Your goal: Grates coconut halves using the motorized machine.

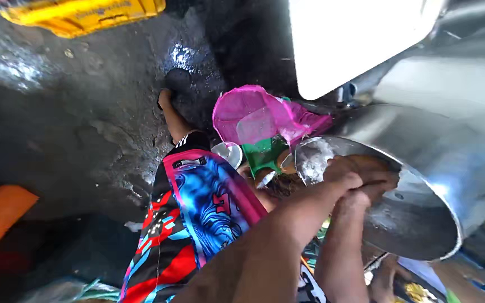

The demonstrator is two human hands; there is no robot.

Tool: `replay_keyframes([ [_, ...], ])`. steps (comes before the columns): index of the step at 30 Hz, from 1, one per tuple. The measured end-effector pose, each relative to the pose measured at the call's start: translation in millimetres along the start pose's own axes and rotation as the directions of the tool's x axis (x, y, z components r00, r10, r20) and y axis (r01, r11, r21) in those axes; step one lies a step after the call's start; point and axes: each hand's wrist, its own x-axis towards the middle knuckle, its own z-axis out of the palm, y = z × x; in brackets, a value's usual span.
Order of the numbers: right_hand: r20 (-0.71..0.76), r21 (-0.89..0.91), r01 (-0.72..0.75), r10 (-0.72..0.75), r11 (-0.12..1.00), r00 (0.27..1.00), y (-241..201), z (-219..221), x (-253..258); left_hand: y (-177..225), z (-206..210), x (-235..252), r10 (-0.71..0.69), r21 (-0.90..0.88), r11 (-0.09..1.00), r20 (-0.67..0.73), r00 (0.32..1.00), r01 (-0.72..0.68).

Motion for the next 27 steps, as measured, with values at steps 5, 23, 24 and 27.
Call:
replay_keyframes([
  [5,-0.218,-0.344,0.256,-0.341,0.904,0.914,4,-74,33,5,10,2,0.03,0.231,0.973,-0.013,0.999,-0.026],
  [23,-0.112,0.641,-0.1,0.221,0.761,0.969,178,-181,-60,-168,-126,9,-0.093,-0.014,0.996,-0.101,0.991,0.093],
  [24,-0.067,0.685,-0.132,0.242,0.717,0.968,195,-183,-53,-164,-127,10,-0.127,0.051,0.99,-0.091,0.988,0.132],
  [27,0.032,0.646,-0.172,0.198,0.744,0.98,235,-184,-34,-151,-122,-17,-0.335,0.221,0.919,-0.003,0.942,0.327],
])
